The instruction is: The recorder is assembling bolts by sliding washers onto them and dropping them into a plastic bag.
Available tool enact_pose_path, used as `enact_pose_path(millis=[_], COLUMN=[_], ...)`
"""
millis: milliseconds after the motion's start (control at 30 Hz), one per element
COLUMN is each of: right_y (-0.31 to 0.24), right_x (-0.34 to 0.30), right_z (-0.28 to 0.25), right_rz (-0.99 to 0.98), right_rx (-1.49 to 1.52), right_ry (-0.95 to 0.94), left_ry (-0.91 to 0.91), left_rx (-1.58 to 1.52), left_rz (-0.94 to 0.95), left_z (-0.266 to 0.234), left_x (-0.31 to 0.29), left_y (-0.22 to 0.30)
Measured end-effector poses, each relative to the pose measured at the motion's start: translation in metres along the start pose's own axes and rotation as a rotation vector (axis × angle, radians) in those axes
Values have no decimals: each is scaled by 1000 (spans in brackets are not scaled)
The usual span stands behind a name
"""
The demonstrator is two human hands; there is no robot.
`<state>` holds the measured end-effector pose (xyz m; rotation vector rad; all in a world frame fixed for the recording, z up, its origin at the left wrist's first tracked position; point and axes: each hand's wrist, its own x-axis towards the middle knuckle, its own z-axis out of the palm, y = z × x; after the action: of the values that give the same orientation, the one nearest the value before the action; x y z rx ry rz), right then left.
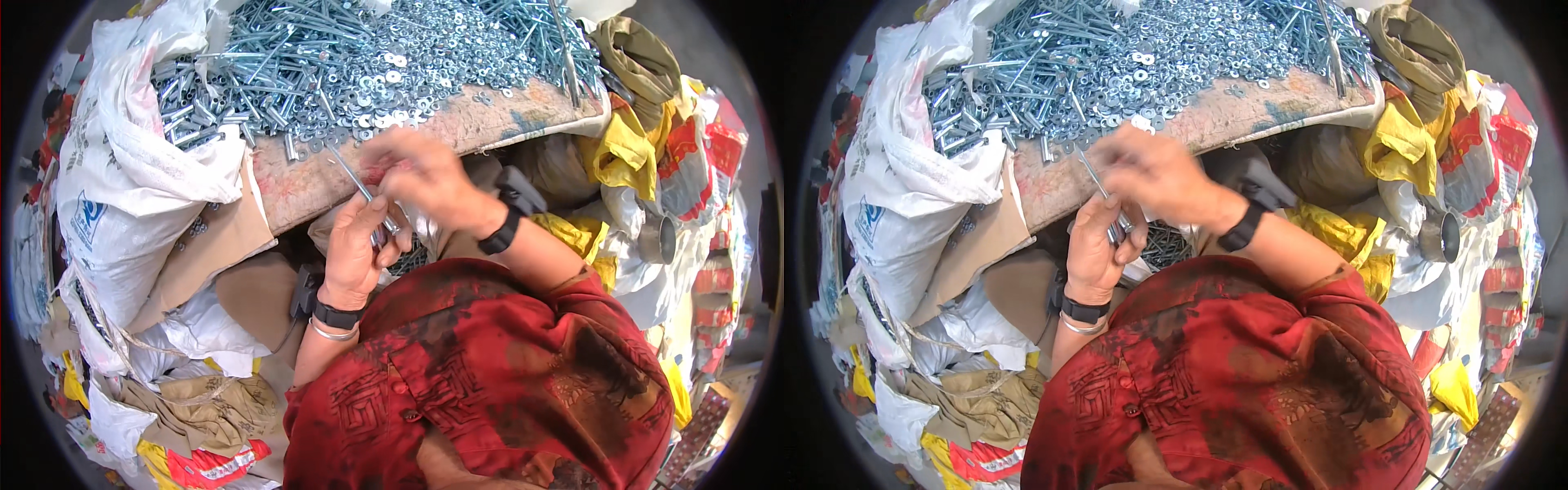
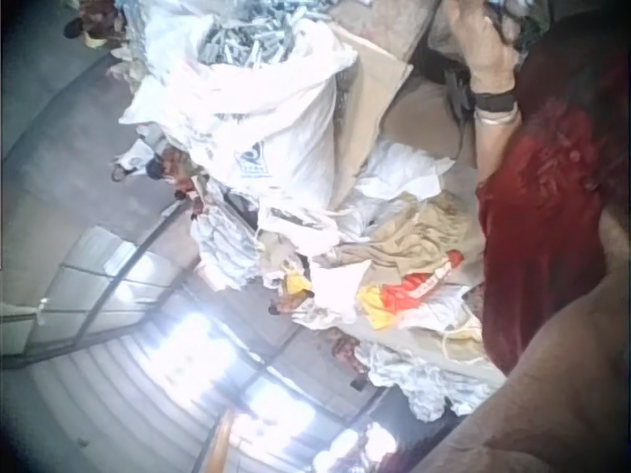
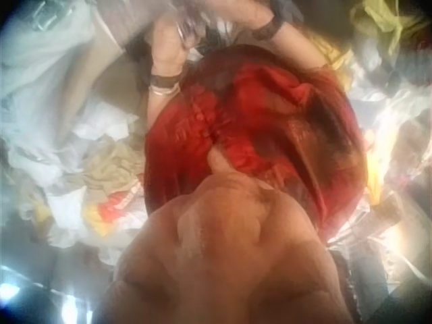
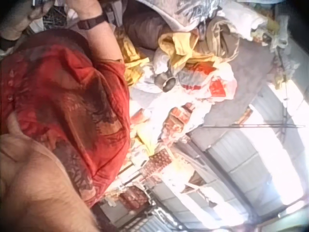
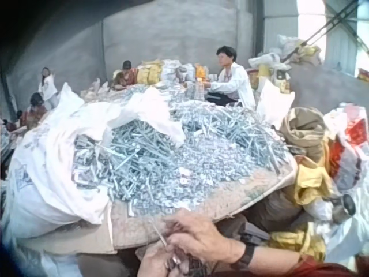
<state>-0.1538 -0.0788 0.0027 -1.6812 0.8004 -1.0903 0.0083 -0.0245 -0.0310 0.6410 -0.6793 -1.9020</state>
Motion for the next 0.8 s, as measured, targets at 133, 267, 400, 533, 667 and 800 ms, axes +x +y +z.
enact_pose_path(millis=[133,267,400,533,667,800], right_y=[29,34,29,27,32,34], right_x=[11,19,28,30,26,26], right_z=[-63,-100,-89,-92,-100,-94], right_rz=[-118,-70,-113,-74,-85,-127], right_rx=[-1113,-1103,-1082,-1075,-783,-813], right_ry=[108,145,78,-13,169,142], left_ry=[15,12,34,57,69,52], left_rx=[43,78,103,121,117,121], left_rz=[6,10,11,9,17,14], left_z=[-1,-8,-9,-10,-15,-13], left_x=[7,8,11,10,10,10], left_y=[9,8,5,6,5,5])
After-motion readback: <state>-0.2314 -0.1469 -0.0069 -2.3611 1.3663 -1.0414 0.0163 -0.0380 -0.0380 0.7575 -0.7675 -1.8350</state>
